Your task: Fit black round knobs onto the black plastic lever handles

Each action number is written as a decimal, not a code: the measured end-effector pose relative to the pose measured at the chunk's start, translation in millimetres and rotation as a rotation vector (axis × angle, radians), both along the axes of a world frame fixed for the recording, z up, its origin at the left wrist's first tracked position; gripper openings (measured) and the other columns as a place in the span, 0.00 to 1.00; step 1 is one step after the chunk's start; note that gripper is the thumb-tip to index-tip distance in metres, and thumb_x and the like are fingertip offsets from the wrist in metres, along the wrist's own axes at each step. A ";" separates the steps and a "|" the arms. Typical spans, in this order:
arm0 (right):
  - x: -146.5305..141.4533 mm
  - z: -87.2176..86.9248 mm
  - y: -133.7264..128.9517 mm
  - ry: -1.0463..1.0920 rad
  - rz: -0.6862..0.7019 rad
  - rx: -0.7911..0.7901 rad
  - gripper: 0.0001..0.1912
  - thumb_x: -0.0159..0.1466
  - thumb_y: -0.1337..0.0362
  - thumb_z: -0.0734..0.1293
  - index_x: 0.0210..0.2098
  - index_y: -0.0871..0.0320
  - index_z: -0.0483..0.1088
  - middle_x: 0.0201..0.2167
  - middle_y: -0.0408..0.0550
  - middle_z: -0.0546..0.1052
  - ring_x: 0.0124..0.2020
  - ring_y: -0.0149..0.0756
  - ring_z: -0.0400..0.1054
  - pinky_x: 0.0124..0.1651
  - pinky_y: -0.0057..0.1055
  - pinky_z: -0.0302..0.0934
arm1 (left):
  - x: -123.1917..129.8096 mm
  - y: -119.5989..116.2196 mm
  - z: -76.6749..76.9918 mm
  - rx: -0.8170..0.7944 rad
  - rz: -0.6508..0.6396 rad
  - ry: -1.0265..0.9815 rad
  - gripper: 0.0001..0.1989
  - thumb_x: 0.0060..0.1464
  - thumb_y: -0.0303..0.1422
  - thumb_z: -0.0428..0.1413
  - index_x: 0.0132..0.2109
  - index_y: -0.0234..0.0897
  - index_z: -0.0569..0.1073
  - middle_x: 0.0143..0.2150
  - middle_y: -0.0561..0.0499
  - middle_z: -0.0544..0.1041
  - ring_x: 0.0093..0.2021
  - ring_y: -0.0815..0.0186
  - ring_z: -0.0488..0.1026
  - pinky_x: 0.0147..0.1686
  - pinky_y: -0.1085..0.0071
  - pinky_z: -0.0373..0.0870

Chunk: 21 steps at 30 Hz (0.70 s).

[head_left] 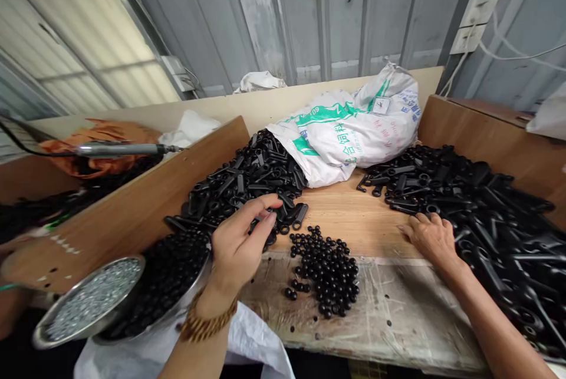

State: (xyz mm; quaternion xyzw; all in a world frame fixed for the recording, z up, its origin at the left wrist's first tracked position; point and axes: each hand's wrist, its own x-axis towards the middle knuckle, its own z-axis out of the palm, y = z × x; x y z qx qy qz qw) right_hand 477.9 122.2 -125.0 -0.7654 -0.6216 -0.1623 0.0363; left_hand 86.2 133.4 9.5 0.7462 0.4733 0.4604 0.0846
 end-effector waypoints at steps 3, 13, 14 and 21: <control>-22.7 6.4 0.2 0.093 0.150 0.053 0.15 0.64 0.56 0.59 0.38 0.59 0.72 0.42 0.56 0.74 0.46 0.49 0.61 0.43 0.39 0.53 | 11.5 58.5 -25.2 -0.186 0.055 0.418 0.16 0.57 0.31 0.44 0.50 0.36 0.69 0.45 0.49 0.76 0.42 0.67 0.73 0.44 0.74 0.68; -97.7 14.2 -6.5 0.458 0.414 -0.448 0.09 0.61 0.67 0.60 0.34 0.58 0.72 0.33 0.50 0.76 0.36 0.39 0.68 0.35 0.28 0.54 | 73.9 129.7 -121.7 -0.422 0.041 0.847 0.15 0.49 0.26 0.50 0.45 0.28 0.71 0.35 0.36 0.76 0.45 0.50 0.71 0.45 0.59 0.64; -98.9 14.0 -7.6 0.470 0.412 -0.460 0.09 0.61 0.67 0.60 0.34 0.58 0.72 0.33 0.50 0.76 0.35 0.38 0.69 0.34 0.28 0.54 | 78.3 133.2 -125.1 -0.437 0.051 0.852 0.17 0.48 0.24 0.50 0.47 0.26 0.69 0.35 0.34 0.75 0.45 0.49 0.71 0.44 0.59 0.64; -104.5 12.9 -9.6 0.511 0.439 -0.508 0.09 0.59 0.66 0.61 0.34 0.58 0.73 0.33 0.50 0.77 0.35 0.40 0.70 0.33 0.28 0.54 | 92.0 141.4 -127.7 -0.546 0.137 0.724 0.21 0.42 0.24 0.53 0.47 0.23 0.67 0.39 0.30 0.74 0.45 0.46 0.71 0.42 0.59 0.63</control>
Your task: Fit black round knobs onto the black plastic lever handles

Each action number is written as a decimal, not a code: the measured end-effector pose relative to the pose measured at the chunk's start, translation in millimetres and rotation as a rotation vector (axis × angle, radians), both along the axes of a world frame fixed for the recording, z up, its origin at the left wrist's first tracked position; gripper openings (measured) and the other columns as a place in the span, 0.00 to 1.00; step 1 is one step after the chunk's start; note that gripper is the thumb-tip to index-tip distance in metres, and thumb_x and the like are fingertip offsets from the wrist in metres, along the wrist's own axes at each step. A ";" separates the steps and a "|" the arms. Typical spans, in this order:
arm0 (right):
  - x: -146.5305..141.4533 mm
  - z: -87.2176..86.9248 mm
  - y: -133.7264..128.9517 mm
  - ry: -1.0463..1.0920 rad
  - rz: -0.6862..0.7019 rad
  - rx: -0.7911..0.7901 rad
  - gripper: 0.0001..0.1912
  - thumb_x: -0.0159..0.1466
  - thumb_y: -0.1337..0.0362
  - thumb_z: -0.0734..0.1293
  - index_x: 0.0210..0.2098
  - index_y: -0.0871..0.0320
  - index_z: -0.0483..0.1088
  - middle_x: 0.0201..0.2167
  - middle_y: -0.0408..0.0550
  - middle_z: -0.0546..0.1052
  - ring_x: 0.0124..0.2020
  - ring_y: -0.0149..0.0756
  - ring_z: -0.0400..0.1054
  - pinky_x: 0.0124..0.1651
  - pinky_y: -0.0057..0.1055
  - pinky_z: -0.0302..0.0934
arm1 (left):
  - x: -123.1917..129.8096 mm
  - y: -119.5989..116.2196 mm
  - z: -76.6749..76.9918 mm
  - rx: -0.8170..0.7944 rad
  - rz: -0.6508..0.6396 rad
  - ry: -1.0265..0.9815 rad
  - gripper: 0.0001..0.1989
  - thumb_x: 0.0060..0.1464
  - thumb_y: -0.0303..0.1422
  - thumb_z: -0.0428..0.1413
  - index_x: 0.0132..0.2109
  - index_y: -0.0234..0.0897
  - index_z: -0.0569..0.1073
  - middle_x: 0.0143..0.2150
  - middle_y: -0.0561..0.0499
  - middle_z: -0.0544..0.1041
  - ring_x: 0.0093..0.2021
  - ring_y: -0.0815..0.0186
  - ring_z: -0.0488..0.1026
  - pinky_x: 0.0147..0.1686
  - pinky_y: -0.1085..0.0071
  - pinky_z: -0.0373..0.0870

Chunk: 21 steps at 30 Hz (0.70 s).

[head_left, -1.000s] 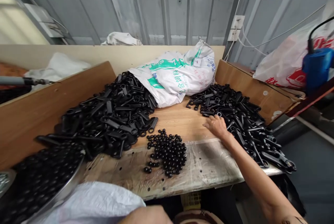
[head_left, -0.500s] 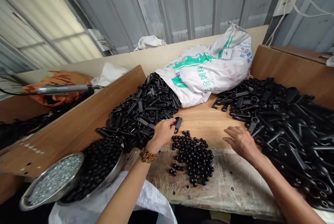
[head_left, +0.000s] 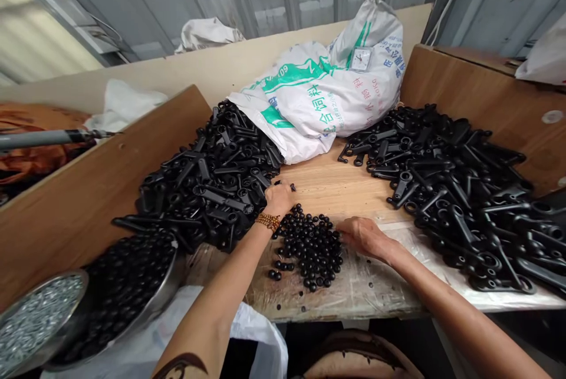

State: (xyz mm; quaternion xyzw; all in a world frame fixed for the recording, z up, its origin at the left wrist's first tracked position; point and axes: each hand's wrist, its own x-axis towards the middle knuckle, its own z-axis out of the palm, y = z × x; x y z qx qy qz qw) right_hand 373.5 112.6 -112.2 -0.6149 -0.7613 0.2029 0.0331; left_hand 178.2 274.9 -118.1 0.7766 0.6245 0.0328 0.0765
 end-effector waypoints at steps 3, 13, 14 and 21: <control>-5.6 1.4 3.5 -0.005 -0.018 -0.019 0.09 0.59 0.65 0.62 0.34 0.58 0.74 0.33 0.51 0.78 0.36 0.42 0.71 0.33 0.28 0.55 | -11.2 -6.9 11.0 -0.017 0.035 -0.138 0.15 0.43 0.27 0.53 0.42 0.31 0.71 0.37 0.37 0.76 0.44 0.50 0.71 0.41 0.63 0.63; -22.9 0.7 9.7 -0.030 -0.052 0.027 0.10 0.56 0.68 0.62 0.30 0.57 0.76 0.32 0.54 0.79 0.36 0.45 0.72 0.33 0.30 0.58 | -41.3 -111.0 51.5 -0.275 -0.179 -0.861 0.10 0.41 0.37 0.57 0.26 0.33 0.71 0.20 0.55 0.67 0.21 0.70 0.63 0.23 0.75 0.59; -24.6 1.2 9.3 -0.029 -0.060 0.028 0.11 0.55 0.70 0.62 0.30 0.58 0.76 0.32 0.54 0.79 0.36 0.45 0.72 0.33 0.30 0.58 | -40.8 -121.5 53.8 -0.290 -0.191 -0.921 0.09 0.41 0.36 0.57 0.25 0.33 0.70 0.19 0.56 0.66 0.21 0.71 0.62 0.23 0.75 0.58; -29.7 6.8 6.3 0.087 -0.155 0.038 0.13 0.52 0.74 0.60 0.29 0.61 0.76 0.31 0.58 0.78 0.37 0.45 0.72 0.36 0.32 0.60 | -26.1 -171.6 57.8 -0.338 -0.130 -1.260 0.04 0.42 0.30 0.52 0.28 0.34 0.66 0.20 0.55 0.65 0.22 0.71 0.65 0.26 0.74 0.64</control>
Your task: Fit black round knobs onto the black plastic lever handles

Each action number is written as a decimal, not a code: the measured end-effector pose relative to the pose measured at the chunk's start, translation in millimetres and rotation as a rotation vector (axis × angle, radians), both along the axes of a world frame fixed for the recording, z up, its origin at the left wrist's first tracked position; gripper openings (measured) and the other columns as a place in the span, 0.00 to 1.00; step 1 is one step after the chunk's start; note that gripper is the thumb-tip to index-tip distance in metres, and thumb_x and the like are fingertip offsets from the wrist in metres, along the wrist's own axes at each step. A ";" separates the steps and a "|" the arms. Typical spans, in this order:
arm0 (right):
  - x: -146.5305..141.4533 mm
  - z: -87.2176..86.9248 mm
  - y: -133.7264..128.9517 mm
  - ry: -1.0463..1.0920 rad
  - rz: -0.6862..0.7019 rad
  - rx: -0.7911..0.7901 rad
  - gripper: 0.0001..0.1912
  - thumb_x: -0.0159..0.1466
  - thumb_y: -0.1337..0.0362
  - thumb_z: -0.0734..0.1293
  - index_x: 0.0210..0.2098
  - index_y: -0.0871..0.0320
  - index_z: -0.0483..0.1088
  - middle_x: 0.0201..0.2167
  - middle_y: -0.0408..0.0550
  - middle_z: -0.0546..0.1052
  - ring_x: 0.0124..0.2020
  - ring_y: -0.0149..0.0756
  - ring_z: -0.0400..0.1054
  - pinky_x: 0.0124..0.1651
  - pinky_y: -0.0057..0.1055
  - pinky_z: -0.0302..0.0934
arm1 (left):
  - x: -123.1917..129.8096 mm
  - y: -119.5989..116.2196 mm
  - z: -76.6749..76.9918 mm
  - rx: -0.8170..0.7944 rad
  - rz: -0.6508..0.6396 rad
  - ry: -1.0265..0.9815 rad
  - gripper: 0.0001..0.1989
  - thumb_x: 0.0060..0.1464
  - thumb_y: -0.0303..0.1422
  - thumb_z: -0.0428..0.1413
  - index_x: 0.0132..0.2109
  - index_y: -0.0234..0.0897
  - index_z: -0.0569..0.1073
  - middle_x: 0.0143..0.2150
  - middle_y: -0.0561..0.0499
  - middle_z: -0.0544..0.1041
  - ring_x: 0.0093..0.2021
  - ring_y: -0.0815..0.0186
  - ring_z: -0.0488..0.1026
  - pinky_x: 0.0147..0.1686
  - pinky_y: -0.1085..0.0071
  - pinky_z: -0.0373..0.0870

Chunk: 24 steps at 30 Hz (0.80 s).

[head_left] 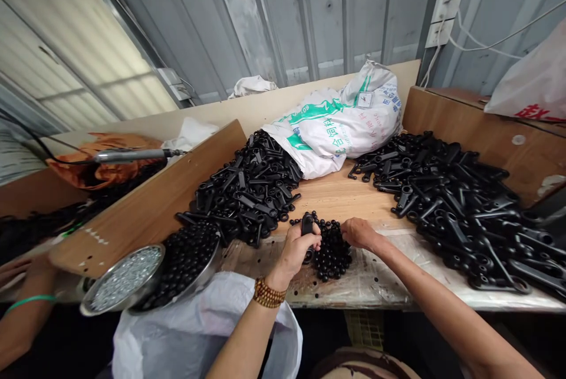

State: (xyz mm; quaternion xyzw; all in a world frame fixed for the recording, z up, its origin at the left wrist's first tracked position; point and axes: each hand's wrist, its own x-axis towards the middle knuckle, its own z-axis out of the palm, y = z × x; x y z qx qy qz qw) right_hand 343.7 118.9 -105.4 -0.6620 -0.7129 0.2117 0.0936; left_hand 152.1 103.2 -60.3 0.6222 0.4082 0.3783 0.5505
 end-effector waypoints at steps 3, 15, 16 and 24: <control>6.7 4.7 -9.1 0.147 0.001 0.035 0.14 0.56 0.71 0.60 0.34 0.59 0.76 0.32 0.51 0.78 0.37 0.39 0.72 0.37 0.29 0.61 | 7.2 -14.4 -7.6 -0.053 0.022 -0.073 0.09 0.45 0.33 0.51 0.35 0.34 0.65 0.20 0.56 0.66 0.20 0.70 0.66 0.21 0.74 0.63; -3.8 12.5 -98.6 1.869 -0.188 -0.021 0.12 0.47 0.69 0.74 0.32 0.59 0.76 0.23 0.45 0.76 0.23 0.30 0.69 0.24 0.24 0.64 | 49.1 -54.5 -4.3 0.362 0.042 0.188 0.05 0.55 0.31 0.47 0.36 0.38 0.68 0.29 0.54 0.72 0.31 0.68 0.69 0.35 0.74 0.65; -2.6 12.4 -101.8 1.881 -0.200 -0.015 0.11 0.47 0.68 0.74 0.32 0.59 0.76 0.22 0.45 0.76 0.22 0.30 0.69 0.23 0.24 0.64 | 51.7 -56.6 -3.2 0.379 0.035 0.208 0.05 0.55 0.30 0.47 0.36 0.38 0.68 0.29 0.54 0.72 0.31 0.68 0.69 0.35 0.74 0.65; 5.5 8.1 -113.5 1.937 -0.245 -0.004 0.09 0.51 0.65 0.72 0.33 0.60 0.76 0.21 0.46 0.75 0.20 0.28 0.68 0.22 0.22 0.63 | 62.3 -62.7 -10.6 0.472 0.012 0.336 0.08 0.55 0.28 0.46 0.40 0.38 0.68 0.31 0.52 0.74 0.31 0.67 0.72 0.35 0.74 0.66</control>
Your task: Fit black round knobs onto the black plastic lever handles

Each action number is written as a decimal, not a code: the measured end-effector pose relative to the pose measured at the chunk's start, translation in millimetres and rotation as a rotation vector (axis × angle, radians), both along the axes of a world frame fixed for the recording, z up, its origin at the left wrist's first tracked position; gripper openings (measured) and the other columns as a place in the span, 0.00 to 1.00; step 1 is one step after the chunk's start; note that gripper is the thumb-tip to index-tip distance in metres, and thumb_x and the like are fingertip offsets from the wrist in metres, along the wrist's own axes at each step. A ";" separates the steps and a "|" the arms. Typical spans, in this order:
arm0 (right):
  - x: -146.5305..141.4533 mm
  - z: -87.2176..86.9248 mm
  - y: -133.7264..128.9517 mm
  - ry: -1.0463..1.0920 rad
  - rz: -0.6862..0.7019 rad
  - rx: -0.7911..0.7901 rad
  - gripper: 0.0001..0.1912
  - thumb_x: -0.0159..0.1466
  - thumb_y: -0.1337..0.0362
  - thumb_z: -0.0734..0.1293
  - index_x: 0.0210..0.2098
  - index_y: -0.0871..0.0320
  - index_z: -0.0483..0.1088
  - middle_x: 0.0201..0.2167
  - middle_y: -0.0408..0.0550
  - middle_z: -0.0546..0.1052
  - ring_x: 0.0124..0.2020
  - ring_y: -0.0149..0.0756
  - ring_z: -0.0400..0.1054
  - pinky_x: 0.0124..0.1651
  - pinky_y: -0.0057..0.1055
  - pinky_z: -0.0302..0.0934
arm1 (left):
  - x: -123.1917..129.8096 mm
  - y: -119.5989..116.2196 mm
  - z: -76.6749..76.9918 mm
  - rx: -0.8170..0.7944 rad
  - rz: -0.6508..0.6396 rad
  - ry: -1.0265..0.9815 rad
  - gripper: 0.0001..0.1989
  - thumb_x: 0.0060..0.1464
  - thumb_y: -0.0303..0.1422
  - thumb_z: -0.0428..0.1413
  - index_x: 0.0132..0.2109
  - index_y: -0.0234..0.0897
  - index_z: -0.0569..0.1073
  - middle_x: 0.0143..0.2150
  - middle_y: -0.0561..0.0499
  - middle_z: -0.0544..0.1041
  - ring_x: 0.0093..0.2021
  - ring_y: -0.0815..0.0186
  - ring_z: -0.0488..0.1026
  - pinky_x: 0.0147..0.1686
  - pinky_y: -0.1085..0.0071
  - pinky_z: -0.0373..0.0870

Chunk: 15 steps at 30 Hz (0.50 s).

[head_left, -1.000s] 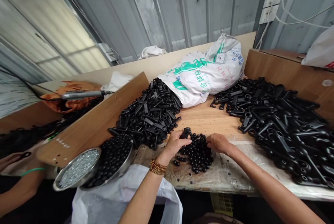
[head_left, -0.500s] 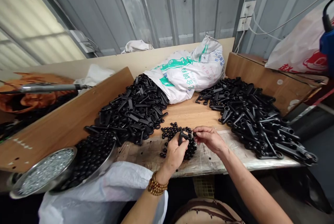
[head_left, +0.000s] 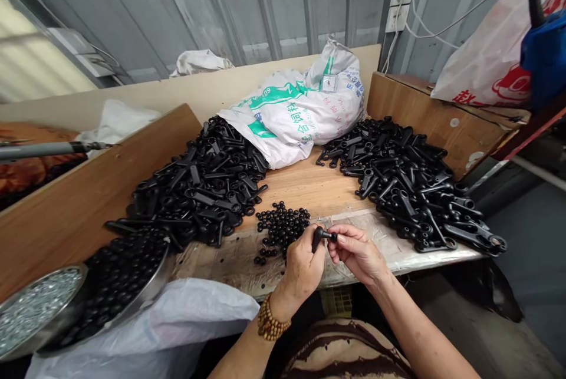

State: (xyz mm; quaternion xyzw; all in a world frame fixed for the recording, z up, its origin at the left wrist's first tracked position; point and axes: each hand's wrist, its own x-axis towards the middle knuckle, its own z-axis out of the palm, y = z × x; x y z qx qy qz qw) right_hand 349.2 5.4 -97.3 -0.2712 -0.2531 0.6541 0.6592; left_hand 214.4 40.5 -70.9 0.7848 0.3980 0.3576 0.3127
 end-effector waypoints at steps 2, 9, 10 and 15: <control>-1.5 -0.7 -0.9 0.001 -0.021 -0.008 0.09 0.51 0.65 0.72 0.33 0.61 0.76 0.21 0.47 0.75 0.20 0.28 0.68 0.21 0.22 0.62 | 1.1 0.4 -2.8 0.018 -0.006 0.041 0.09 0.55 0.27 0.45 0.40 0.38 0.68 0.31 0.51 0.75 0.31 0.67 0.72 0.35 0.74 0.66; -5.8 -1.0 0.3 -0.036 -0.062 -0.060 0.11 0.51 0.63 0.73 0.32 0.63 0.76 0.19 0.46 0.74 0.18 0.28 0.67 0.19 0.22 0.62 | 0.5 5.0 -17.0 0.161 0.029 0.108 0.14 0.52 0.22 0.44 0.43 0.38 0.67 0.35 0.51 0.76 0.35 0.66 0.75 0.37 0.73 0.69; -6.3 -1.4 0.6 -0.041 -0.069 -0.067 0.11 0.51 0.63 0.73 0.32 0.63 0.76 0.18 0.46 0.74 0.17 0.28 0.66 0.18 0.21 0.62 | -0.2 5.6 -19.5 0.183 0.036 0.130 0.14 0.52 0.22 0.44 0.44 0.38 0.66 0.35 0.51 0.76 0.35 0.66 0.75 0.37 0.72 0.69; -8.8 -5.0 -0.6 -0.089 -0.107 -0.088 0.11 0.50 0.62 0.73 0.30 0.63 0.76 0.16 0.44 0.72 0.15 0.27 0.64 0.15 0.20 0.58 | -3.8 4.7 -28.5 0.334 0.085 0.245 0.15 0.53 0.23 0.45 0.47 0.37 0.65 0.39 0.47 0.78 0.37 0.62 0.76 0.36 0.70 0.72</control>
